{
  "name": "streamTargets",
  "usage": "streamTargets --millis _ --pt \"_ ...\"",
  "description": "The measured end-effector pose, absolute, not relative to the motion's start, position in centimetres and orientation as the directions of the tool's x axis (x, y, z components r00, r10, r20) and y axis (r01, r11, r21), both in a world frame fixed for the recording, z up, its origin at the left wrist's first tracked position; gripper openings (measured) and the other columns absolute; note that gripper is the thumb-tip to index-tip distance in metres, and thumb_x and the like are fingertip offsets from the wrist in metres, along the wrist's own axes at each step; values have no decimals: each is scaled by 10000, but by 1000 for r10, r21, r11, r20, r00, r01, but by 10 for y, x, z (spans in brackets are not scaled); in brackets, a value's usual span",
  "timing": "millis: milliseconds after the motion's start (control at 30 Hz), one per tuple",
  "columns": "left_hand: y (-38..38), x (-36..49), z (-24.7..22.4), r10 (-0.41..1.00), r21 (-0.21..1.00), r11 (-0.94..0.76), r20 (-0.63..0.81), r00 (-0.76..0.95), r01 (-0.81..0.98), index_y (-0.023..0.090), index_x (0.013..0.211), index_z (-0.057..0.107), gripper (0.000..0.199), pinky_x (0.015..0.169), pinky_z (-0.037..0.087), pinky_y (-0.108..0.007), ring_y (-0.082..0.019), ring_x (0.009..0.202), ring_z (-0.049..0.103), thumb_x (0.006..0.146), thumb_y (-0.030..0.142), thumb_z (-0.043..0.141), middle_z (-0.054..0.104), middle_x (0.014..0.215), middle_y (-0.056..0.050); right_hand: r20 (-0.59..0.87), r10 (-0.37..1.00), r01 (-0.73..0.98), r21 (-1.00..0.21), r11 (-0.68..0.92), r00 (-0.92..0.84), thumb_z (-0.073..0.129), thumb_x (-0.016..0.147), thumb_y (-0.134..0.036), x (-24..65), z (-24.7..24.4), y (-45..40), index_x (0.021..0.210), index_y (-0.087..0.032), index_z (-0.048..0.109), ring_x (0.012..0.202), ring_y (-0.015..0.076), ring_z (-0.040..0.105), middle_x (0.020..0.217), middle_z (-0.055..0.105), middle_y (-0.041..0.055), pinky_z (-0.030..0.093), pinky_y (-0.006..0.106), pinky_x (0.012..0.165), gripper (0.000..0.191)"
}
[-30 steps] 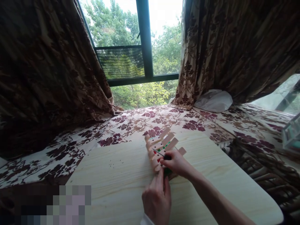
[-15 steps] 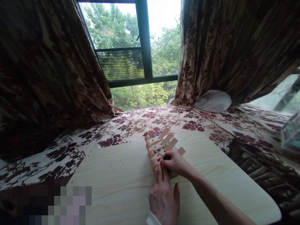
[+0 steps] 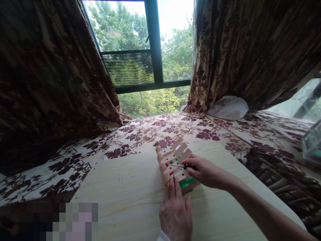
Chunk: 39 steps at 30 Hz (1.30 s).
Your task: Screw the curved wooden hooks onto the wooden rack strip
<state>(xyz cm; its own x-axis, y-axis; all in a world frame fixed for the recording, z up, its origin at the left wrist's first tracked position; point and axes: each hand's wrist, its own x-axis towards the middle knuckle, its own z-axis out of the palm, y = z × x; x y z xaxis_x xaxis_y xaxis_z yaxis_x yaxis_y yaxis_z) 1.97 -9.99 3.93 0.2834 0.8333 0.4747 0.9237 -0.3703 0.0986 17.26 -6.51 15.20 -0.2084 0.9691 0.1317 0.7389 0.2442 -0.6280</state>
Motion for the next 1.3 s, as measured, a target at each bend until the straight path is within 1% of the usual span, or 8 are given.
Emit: streamTargets --millis 67,133,333,467,600,1033,1200,1300 --pt "-99 19 38 826 95 -375 485 287 922 75 1359 393 509 709 554 -337 -231 939 651 867 202 422 470 1378 -167 130 958 787 -548 284 -255 479 790 -165 178 166 -68 1028 -158 692 853 192 577 1018 631 112 404 280 769 320" --pt "-98 19 36 817 89 -386 495 296 918 63 1359 390 512 704 557 -336 -236 940 650 865 195 416 459 1387 -166 124 949 826 -470 313 -289 494 793 -167 177 178 -68 995 -165 700 850 199 584 994 638 114 395 280 755 288" --pt "-96 16 31 804 70 -402 503 316 913 102 1413 289 585 657 561 -338 -238 936 649 852 181 436 443 1399 -165 54 906 865 -278 418 -420 567 729 -138 164 203 -60 746 -180 702 713 176 574 797 659 82 332 255 598 143" --pt "-97 15 35 810 84 -413 489 323 907 86 1388 339 547 665 560 -334 -227 922 654 857 184 431 439 1401 -166 10 877 859 -197 472 -480 540 717 -98 158 210 -55 690 -158 684 639 156 548 746 652 84 291 264 548 158" --pt "-98 15 39 816 90 -414 478 325 906 51 1357 381 512 672 560 -346 -232 927 653 860 171 415 439 1400 -173 -20 852 845 -145 515 -523 522 734 -90 154 215 -51 683 -150 681 630 141 538 785 659 89 291 258 540 177" --pt "-98 15 40 814 84 -410 483 322 908 78 1357 398 512 672 544 -325 -212 868 657 852 161 419 465 1378 -180 -46 803 803 3 595 -595 542 700 -79 144 216 -42 672 -141 684 580 137 509 708 648 84 256 266 501 157" --pt "-98 14 40 807 92 -418 495 322 904 83 1349 408 506 699 543 -314 -209 919 652 852 171 434 462 1386 -161 -60 771 771 13 636 -635 543 713 -101 144 219 -38 707 -137 685 602 144 529 710 655 79 256 263 499 147" --pt "-98 14 40 811 108 -415 495 313 903 98 1349 413 517 713 543 -310 -200 884 655 844 186 468 464 1389 -146 -80 752 754 10 657 -654 537 718 -117 144 223 -37 710 -136 684 594 141 525 714 658 80 258 259 499 149"
